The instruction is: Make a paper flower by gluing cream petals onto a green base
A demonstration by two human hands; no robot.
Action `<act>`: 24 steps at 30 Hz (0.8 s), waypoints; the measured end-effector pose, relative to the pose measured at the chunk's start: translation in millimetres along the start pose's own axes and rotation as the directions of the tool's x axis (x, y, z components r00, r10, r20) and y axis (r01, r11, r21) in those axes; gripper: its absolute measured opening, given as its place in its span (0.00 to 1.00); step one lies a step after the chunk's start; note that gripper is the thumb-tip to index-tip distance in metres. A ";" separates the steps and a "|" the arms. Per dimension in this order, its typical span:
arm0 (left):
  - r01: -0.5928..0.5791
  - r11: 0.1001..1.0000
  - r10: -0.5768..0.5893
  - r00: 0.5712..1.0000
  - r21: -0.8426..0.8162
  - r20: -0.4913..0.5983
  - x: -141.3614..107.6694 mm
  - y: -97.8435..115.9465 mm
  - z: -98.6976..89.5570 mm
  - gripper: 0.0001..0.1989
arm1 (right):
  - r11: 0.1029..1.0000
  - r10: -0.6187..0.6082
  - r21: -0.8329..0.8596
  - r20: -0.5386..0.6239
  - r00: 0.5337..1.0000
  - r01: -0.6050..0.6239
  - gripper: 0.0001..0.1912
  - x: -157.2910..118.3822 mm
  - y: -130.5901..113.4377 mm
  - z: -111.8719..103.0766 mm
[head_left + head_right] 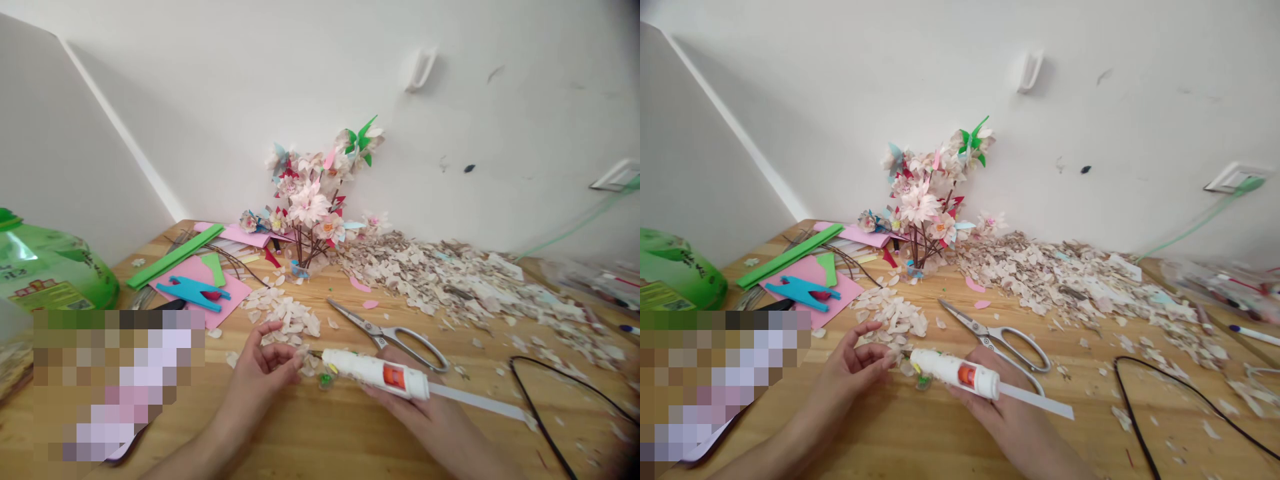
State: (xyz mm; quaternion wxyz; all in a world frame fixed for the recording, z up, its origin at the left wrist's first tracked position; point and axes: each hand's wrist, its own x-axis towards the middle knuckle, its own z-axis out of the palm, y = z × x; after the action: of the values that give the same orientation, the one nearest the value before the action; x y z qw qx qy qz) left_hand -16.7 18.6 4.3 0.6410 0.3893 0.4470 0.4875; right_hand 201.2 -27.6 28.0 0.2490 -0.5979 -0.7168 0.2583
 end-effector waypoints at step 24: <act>-0.001 1.000 0.000 1.000 -0.031 -0.030 -0.8 0.1 2.4 0.29 | 0.999 -0.028 -0.039 -0.025 0.999 0.027 0.12 -0.5 0.6 -0.6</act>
State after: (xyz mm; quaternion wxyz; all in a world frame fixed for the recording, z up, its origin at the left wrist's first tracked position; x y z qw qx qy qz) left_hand -14.5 17.7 5.3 0.6402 0.3722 0.4489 0.5002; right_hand 202.2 -28.0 28.0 0.2501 -0.5958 -0.7266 0.2335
